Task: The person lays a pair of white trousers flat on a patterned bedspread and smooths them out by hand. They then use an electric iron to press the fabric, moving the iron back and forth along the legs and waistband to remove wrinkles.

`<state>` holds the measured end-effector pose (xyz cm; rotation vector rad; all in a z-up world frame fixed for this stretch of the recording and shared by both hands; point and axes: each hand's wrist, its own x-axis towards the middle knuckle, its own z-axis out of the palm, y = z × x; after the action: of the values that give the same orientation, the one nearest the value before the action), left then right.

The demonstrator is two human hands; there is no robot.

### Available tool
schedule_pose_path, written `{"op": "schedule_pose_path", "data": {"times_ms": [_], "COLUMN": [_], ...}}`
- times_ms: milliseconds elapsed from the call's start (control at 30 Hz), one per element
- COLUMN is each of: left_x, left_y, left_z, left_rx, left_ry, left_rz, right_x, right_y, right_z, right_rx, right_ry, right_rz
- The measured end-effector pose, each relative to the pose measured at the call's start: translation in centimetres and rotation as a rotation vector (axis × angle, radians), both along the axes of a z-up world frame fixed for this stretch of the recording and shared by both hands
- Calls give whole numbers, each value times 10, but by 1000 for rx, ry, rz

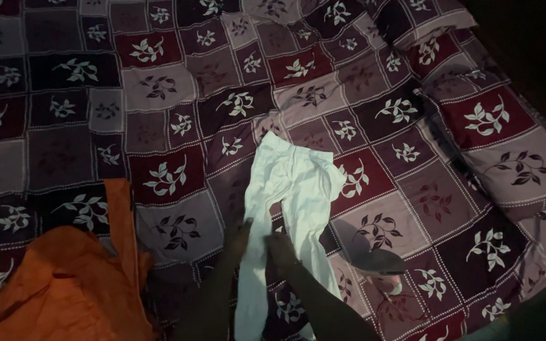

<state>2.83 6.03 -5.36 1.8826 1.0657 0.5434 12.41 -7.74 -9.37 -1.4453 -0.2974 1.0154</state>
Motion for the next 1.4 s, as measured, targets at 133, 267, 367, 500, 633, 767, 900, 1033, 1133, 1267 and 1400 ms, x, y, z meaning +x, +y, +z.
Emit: {"op": "schedule_pose_path", "data": {"times_ms": [133,267,367,500,633,767,900,1033,1133,1267,1400], "left_x": [-1,-3,-8,-19,-33,-43,-51,-66,-78,-76,-83], "left_y": [12,9,-2,-3,-8,-16,-28,-44,-56,-73,-86], "left_z": [11,15,14,18,17,9,15,36,49,66,74], "left_rx": [168,175,-449,-1169,-1096,-1130,-899,-960,-1036,-938,-948], "left_ry": [37,69,-106,-299,-109,-236,-275,-288,-173,0,-209], "left_rz": [87,118,103,-195,-348,-323,-174,-163,-294,-186,-65], "right_x": [5,0,5,3,7,3,-7,-11,-15,-12,-16], "right_y": [2,0,-1,-17,-20,-39,-57,-70,-73,-75,-90], "right_z": [-2,0,9,19,58,104,103,70,59,68,78], "right_rx": [-301,-8,-123,192,-157,-47,-27,-31,-33,-157,-319], "right_ry": [-537,-360,-284,132,70,374,309,53,5,87,170], "right_rz": [-402,-430,-179,-16,-203,29,222,205,-37,4,269]}}
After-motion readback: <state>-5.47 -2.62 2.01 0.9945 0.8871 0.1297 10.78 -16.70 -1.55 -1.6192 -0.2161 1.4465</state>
